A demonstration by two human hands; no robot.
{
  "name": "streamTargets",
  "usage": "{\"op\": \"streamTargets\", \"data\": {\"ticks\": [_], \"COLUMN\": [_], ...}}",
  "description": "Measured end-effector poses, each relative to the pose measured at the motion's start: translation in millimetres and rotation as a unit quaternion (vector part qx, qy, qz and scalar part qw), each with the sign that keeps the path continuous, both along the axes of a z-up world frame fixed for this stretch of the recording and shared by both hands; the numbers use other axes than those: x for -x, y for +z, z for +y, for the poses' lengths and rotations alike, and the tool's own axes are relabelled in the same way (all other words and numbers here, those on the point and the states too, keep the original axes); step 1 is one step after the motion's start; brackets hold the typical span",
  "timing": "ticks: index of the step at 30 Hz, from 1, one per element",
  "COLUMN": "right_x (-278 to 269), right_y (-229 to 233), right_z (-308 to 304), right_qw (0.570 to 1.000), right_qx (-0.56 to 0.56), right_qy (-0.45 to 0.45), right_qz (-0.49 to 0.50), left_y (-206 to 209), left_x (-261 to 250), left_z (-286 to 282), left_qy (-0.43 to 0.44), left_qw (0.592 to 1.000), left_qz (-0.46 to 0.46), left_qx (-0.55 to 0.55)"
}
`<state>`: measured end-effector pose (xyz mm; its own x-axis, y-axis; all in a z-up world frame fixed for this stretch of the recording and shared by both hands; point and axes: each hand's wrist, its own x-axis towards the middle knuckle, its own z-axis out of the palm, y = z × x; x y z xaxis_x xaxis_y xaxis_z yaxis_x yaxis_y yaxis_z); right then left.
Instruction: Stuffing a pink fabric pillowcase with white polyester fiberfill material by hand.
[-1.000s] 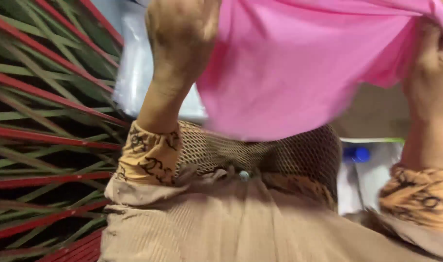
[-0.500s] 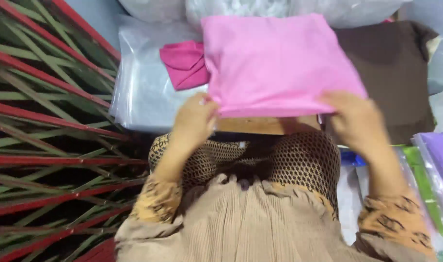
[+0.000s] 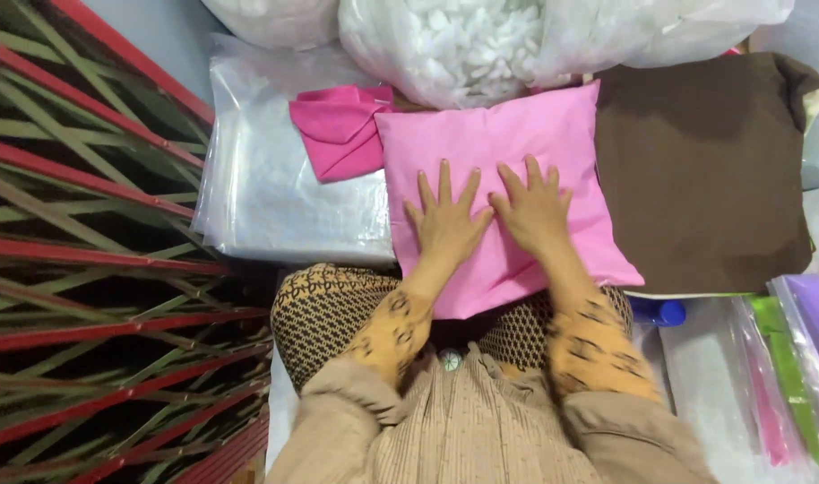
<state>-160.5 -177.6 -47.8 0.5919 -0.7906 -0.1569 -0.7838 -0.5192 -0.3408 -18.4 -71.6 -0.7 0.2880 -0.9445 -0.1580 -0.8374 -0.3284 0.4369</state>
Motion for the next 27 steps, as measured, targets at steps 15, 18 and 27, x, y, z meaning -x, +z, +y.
{"op": "streamTargets", "data": {"ticks": [15, 18, 27], "right_x": [-52.1, -56.9, -48.0], "right_y": [-26.8, -53.0, -67.1], "right_z": [-47.7, -75.2, -95.7], "right_qw": [0.985, 0.989, 0.974], "right_qx": [0.100, 0.096, 0.181], "right_qy": [-0.131, -0.115, -0.120], "right_qz": [-0.055, -0.018, -0.058], "left_y": [-89.3, -99.4, -101.8], "left_x": [-37.5, -52.0, -40.2], "left_z": [-91.8, -114.8, -127.8], "left_qy": [0.092, 0.068, 0.095], "left_qw": [0.981, 0.980, 0.986], "left_qz": [-0.128, -0.151, -0.128], "left_qx": [0.117, 0.110, 0.045]}}
